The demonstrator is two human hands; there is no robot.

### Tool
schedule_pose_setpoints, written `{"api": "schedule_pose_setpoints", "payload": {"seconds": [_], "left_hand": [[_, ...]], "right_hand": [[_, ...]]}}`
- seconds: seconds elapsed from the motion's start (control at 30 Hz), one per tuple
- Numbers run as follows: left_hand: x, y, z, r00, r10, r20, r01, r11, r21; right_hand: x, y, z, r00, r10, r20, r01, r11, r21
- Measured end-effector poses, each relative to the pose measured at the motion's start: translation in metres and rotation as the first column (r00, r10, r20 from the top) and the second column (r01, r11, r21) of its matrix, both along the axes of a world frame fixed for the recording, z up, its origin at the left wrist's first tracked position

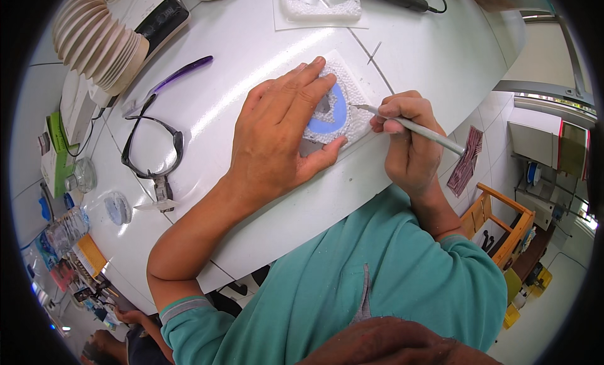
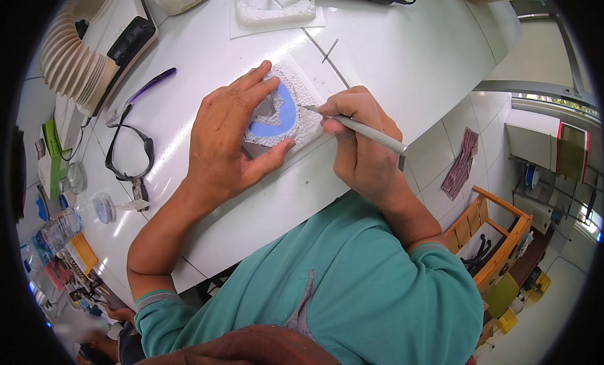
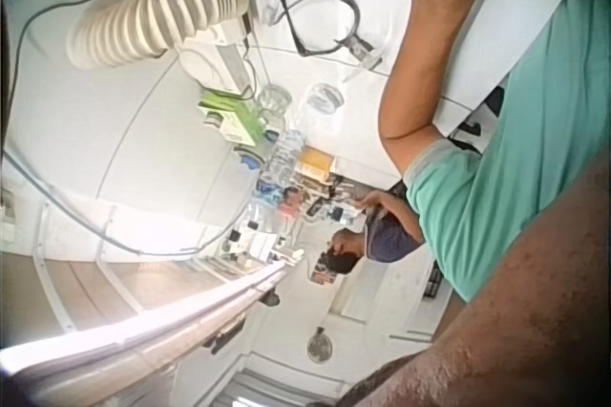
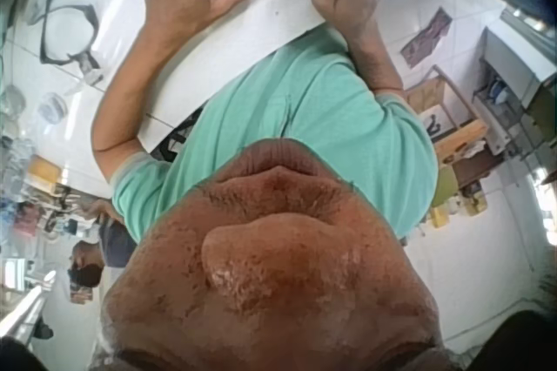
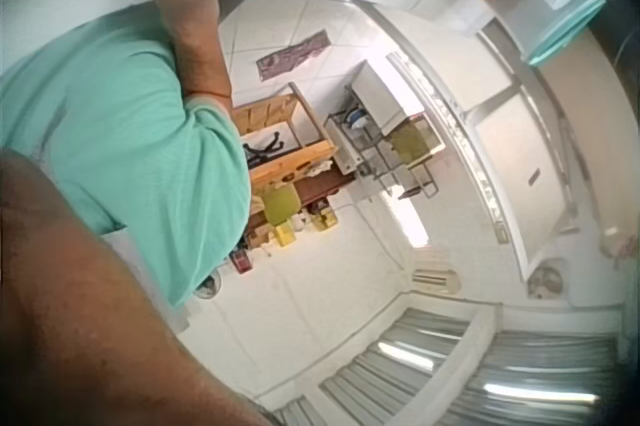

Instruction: The person holds a dental cast model base on a shallow tray, using an electric dental micromotor handpiece equipped with a rotary abrasive disc to trim the margins and smooth edges of a blue impression tray material. The person repeatedly applies the rotary disc along various edges of the model, wipes away particles with hands, turns the model over to examine different angles, and also cuts away excess material using a manual dental utility tool.

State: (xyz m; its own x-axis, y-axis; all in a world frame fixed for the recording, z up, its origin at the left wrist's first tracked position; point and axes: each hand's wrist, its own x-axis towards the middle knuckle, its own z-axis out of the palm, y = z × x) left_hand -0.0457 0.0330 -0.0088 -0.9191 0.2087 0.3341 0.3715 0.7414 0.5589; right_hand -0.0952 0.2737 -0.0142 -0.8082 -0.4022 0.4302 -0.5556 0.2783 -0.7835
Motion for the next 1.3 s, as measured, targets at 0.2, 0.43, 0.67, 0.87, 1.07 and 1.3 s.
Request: {"api": "schedule_pose_setpoints", "payload": {"seconds": [0.2,0.43,0.67,0.87,1.07,1.3], "left_hand": [[-0.0016,0.0008,0.0001,1.000,-0.004,-0.013,0.004,1.000,0.016],[-0.0006,0.0003,0.0005,1.000,-0.006,-0.001,0.006,1.000,0.010],[-0.0013,0.0022,-0.0002,1.000,-0.007,0.000,0.007,1.000,-0.013],[-0.0005,0.0025,-0.0027,0.999,0.001,-0.032,-0.002,0.999,-0.044],[0.0002,0.0017,-0.0012,0.999,0.016,-0.051,-0.017,1.000,-0.023],[0.0020,0.0029,-0.0008,0.997,0.039,-0.064,-0.039,0.999,0.004]], "right_hand": [[-0.0016,-0.0001,-0.0023,1.000,-0.022,0.002,0.022,1.000,-0.006],[-0.0043,-0.0007,0.0004,1.000,-0.013,0.017,0.012,1.000,0.016],[-0.0044,-0.0037,0.0017,1.000,0.000,-0.015,0.000,1.000,0.014],[-0.0030,-0.0038,0.0041,0.998,0.018,-0.067,-0.015,0.999,0.038],[-0.0027,-0.0012,0.0040,0.984,0.063,-0.166,-0.051,0.996,0.076],[-0.0018,-0.0024,0.0005,0.985,0.053,-0.166,-0.050,0.999,0.018]]}}
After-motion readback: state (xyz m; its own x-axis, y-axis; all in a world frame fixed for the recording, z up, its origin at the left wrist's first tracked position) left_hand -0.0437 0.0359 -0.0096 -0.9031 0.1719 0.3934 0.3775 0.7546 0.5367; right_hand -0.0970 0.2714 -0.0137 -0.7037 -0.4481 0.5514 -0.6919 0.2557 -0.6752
